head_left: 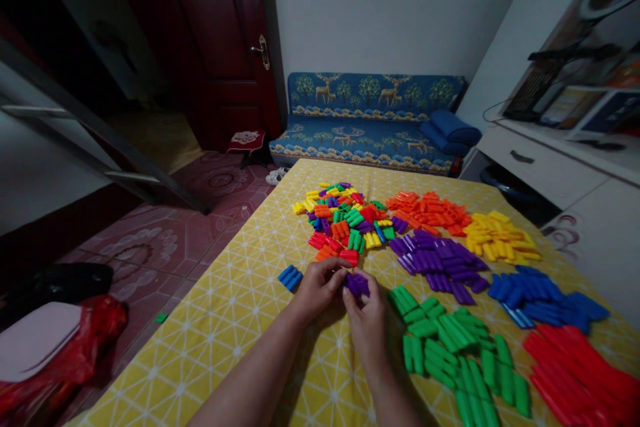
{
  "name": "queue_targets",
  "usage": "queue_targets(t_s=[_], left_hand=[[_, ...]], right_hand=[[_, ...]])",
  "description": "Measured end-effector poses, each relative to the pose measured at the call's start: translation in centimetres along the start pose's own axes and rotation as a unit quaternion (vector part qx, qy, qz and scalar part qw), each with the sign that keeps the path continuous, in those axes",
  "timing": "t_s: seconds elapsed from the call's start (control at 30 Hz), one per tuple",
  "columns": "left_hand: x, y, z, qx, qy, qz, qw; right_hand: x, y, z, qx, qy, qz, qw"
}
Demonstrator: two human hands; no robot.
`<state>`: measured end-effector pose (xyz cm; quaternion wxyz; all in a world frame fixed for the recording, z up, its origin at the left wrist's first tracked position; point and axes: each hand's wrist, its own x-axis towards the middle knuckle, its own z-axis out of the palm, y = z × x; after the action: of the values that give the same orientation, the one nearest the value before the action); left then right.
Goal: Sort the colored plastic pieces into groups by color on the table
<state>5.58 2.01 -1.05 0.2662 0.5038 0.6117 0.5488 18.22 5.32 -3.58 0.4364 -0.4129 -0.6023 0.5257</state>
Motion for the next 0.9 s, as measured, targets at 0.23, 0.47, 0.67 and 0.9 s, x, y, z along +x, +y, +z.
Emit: queue_targets(t_s=[0.23, 0.47, 0.67, 0.9], left_hand=[[-0.2, 0.2, -0.2, 0.192, 0.111, 0.078, 0.972], [0.0, 0.0, -0.7, 0.427, 0.102, 0.043, 0.897], [0.7, -0.5, -0.7, 0.469, 0.087, 0.009, 0.879], [0.8, -1.4, -0.8, 0.341, 0.119, 0.057, 0.931]], right_hand=[[0.2, -1.3, -0.6, -0.019, 0.061, -0.01, 0.998], [-0.4, -2.5, -1.0, -0.162, 0.018, -0.06, 0.985], [-1.2, -3.8, -1.2, -0.351, -0.11, -0.164, 0.915], [-1.2, -3.9, -0.9, -0.373, -0.16, -0.192, 0.894]])
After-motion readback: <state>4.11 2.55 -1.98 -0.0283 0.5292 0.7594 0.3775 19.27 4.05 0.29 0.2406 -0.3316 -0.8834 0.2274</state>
